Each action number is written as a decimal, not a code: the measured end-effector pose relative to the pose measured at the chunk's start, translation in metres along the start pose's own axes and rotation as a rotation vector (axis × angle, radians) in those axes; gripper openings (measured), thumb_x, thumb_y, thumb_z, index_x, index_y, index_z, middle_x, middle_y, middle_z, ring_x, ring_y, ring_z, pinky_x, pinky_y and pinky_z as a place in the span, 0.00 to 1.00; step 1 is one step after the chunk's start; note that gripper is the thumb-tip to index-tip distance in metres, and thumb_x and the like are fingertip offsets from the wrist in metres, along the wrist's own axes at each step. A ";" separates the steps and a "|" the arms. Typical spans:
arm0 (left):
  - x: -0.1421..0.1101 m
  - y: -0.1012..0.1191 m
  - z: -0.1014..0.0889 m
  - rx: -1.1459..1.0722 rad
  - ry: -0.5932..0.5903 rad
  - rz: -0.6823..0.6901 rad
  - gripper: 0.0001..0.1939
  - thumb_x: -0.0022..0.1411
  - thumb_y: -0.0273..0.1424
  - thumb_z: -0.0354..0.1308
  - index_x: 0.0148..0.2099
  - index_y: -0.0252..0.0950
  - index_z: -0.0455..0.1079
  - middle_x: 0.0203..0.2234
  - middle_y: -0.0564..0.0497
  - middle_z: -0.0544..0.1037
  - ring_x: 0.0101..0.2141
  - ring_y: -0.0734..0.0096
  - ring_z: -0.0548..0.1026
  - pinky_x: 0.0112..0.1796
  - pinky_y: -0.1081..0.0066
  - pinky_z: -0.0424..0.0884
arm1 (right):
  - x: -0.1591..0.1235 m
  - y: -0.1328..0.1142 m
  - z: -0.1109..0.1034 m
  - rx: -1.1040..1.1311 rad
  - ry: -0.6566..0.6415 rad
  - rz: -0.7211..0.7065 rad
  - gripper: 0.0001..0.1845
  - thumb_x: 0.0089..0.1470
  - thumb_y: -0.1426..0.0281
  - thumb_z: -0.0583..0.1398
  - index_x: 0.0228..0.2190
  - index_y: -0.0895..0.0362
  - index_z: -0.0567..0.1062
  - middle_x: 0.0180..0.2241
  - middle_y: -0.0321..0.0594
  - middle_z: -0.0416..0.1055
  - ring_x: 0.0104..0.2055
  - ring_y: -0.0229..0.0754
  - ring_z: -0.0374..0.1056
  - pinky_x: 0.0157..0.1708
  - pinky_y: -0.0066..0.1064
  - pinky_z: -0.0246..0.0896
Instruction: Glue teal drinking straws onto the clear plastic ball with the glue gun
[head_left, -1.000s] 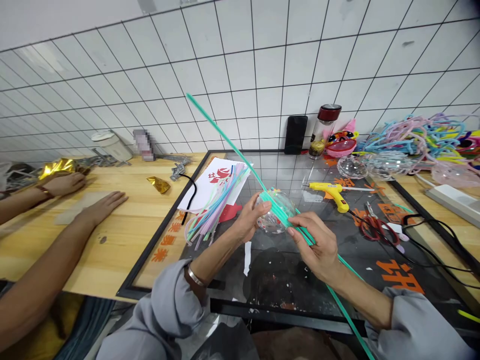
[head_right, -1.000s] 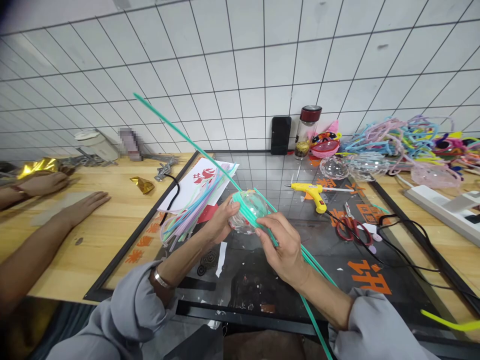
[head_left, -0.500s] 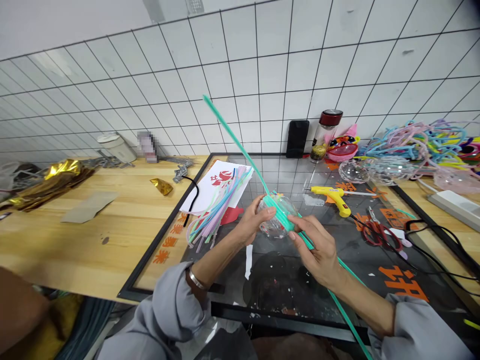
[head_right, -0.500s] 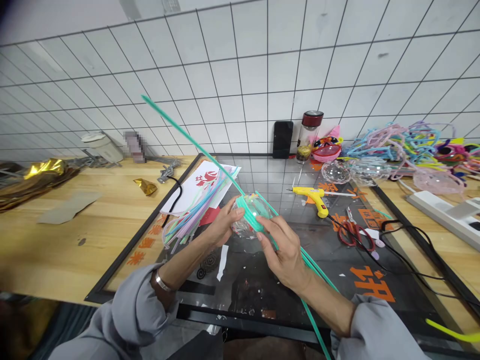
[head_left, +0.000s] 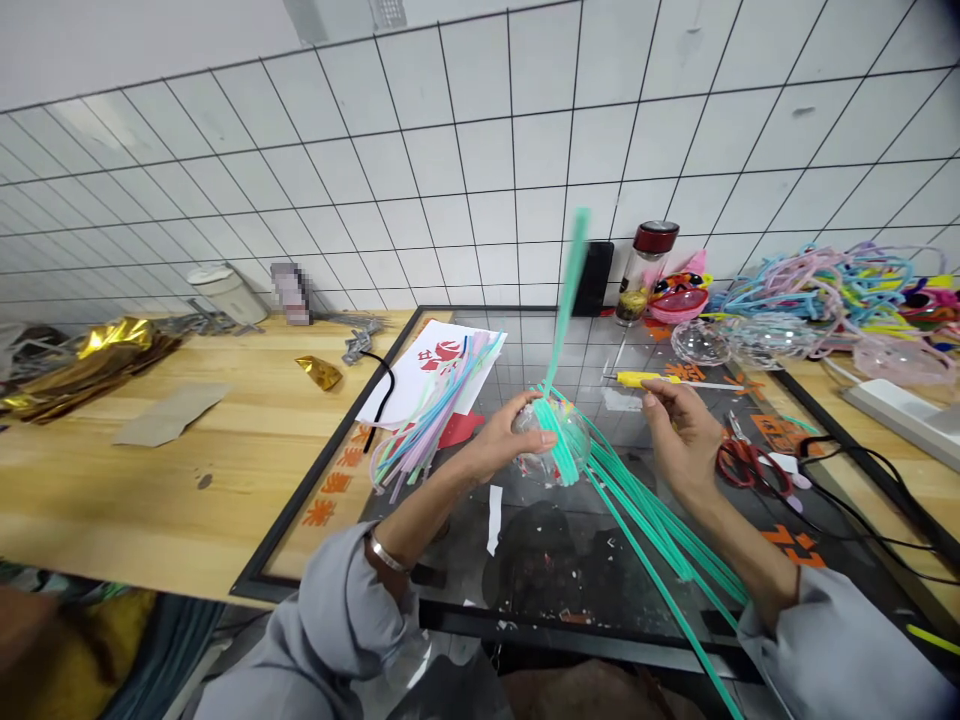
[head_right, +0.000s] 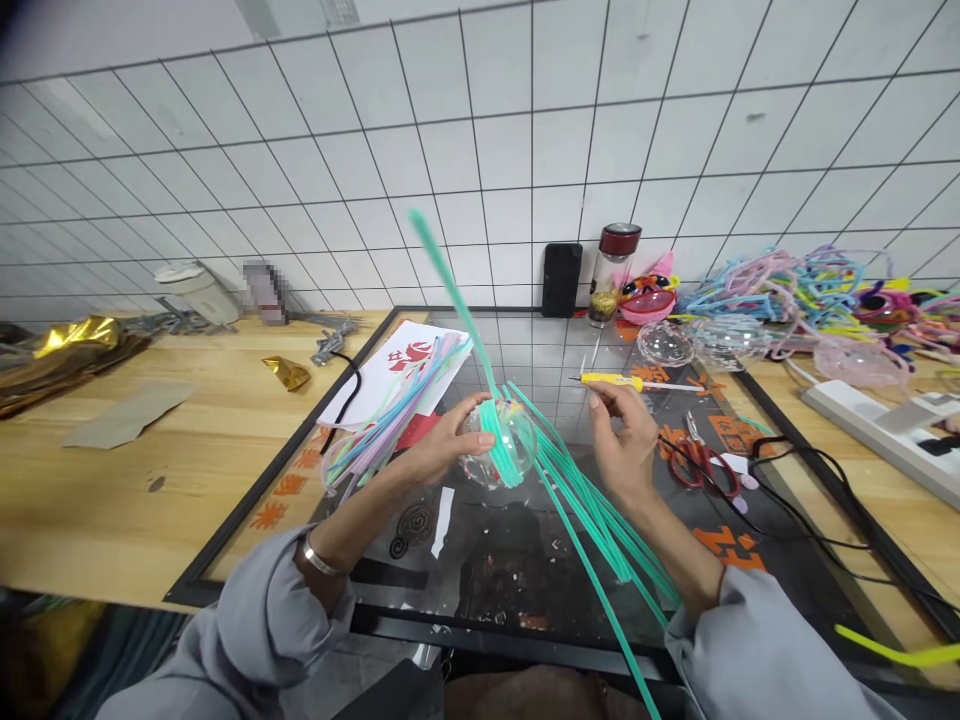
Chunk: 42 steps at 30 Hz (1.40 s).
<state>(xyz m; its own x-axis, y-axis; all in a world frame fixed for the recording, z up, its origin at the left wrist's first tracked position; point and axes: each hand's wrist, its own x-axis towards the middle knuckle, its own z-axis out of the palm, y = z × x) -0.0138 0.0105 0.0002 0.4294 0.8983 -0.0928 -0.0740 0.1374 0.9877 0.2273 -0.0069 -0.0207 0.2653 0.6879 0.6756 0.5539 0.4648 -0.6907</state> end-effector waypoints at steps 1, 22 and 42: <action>0.000 0.000 -0.001 0.035 -0.017 0.010 0.37 0.45 0.39 0.72 0.57 0.37 0.66 0.35 0.51 0.73 0.31 0.71 0.71 0.31 0.73 0.69 | 0.002 0.003 0.000 0.022 -0.009 0.026 0.11 0.59 0.64 0.58 0.41 0.55 0.76 0.34 0.39 0.73 0.34 0.41 0.68 0.36 0.36 0.65; -0.002 0.007 -0.004 0.372 -0.153 0.095 0.37 0.44 0.36 0.72 0.57 0.38 0.66 0.44 0.47 0.75 0.42 0.58 0.73 0.46 0.63 0.70 | 0.038 0.042 -0.026 -0.585 -0.093 0.336 0.19 0.55 0.60 0.55 0.39 0.61 0.76 0.36 0.51 0.75 0.37 0.51 0.71 0.38 0.43 0.65; 0.002 0.004 -0.009 0.314 -0.216 0.037 0.38 0.47 0.37 0.69 0.59 0.36 0.60 0.38 0.49 0.74 0.35 0.66 0.74 0.35 0.68 0.72 | 0.055 0.042 -0.011 -0.996 -0.421 0.610 0.26 0.53 0.53 0.58 0.38 0.63 0.78 0.39 0.63 0.76 0.44 0.63 0.73 0.37 0.42 0.63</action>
<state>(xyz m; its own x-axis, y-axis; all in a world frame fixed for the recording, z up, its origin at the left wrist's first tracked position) -0.0210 0.0164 0.0027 0.6143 0.7868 -0.0605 0.1719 -0.0586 0.9834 0.2736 0.0446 -0.0101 0.5180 0.8539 0.0504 0.8357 -0.4927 -0.2426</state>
